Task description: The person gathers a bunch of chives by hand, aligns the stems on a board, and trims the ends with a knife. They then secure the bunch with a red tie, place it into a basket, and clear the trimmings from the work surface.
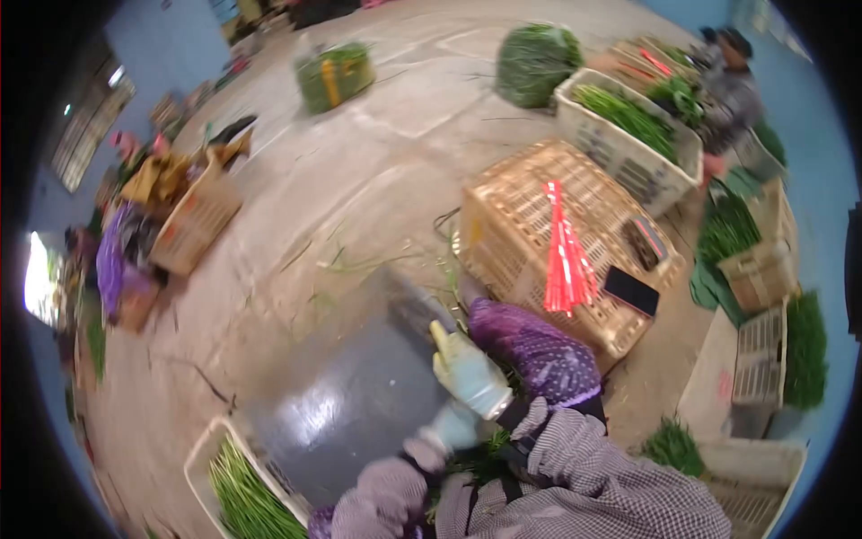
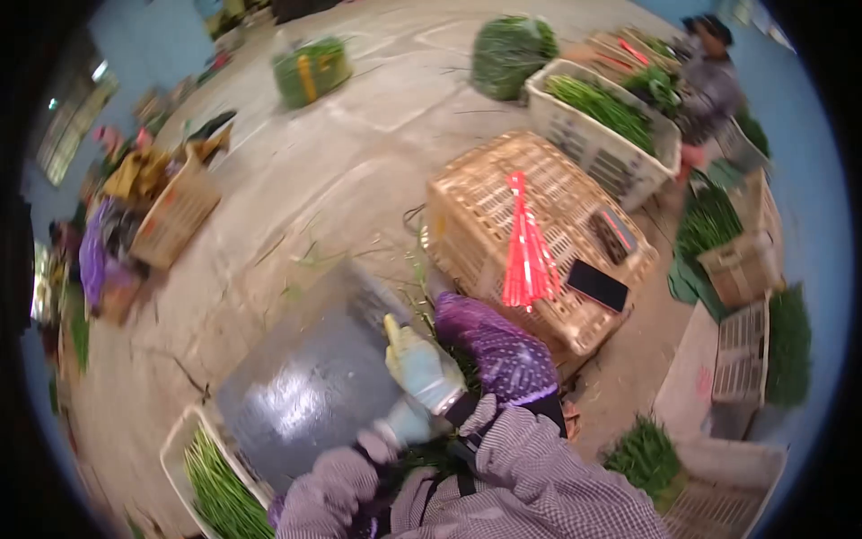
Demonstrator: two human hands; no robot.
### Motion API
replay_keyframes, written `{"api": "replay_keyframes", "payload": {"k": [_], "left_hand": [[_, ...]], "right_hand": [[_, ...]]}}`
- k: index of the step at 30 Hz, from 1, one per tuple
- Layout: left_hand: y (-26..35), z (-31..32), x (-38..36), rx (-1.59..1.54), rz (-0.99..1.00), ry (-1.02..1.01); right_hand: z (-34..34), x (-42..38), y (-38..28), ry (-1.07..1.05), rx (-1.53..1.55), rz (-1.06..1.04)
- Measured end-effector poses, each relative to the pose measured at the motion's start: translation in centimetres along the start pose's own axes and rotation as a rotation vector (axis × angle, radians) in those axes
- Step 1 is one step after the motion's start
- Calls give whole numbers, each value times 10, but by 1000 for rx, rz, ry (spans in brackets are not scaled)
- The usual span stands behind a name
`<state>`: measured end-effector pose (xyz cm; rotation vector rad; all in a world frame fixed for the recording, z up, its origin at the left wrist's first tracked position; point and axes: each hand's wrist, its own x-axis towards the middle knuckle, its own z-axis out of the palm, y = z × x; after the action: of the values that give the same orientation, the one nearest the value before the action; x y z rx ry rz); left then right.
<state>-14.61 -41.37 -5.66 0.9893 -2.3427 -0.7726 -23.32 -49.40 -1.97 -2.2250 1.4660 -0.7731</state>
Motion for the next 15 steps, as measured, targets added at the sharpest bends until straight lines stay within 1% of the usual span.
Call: {"api": "replay_keyframes", "payload": {"k": [1,2,3,4,5,6,7,8,10,12,13,14,15], "left_hand": [[57,-12,9,147,-247,-819],[25,92,-69,-280,78,-163],[44,93,-81,-165,19,-280],[62,90,-91,-53,-43,-393],[64,97,-100,-48,-36,-415],[60,103,-104,-112,-177,-279],[52,109,-108,-175,-316,-140],[38,111,-111,-107,-238,-14],[60,69,-77,-221,-486,144],[88,23,-35,-398,-486,353],[71,16,-32,-215,-395,346],[74,1,-18,-190,-374,400],[81,-12,5,-221,-373,504]], "right_hand": [[15,-1,1,-35,-76,1],[34,-4,5,-76,-149,-5],[43,-6,6,-141,-209,-11],[47,-12,8,-132,-200,8],[47,-17,8,-101,-236,-79],[46,-20,10,-67,-276,-166],[28,-16,5,-75,-243,-156],[-2,-8,2,-60,-238,-144],[-76,8,12,27,11,-42],[-139,17,49,348,83,33],[-151,23,103,465,-180,-161],[-172,26,124,514,224,334],[-184,28,167,557,56,341]]}}
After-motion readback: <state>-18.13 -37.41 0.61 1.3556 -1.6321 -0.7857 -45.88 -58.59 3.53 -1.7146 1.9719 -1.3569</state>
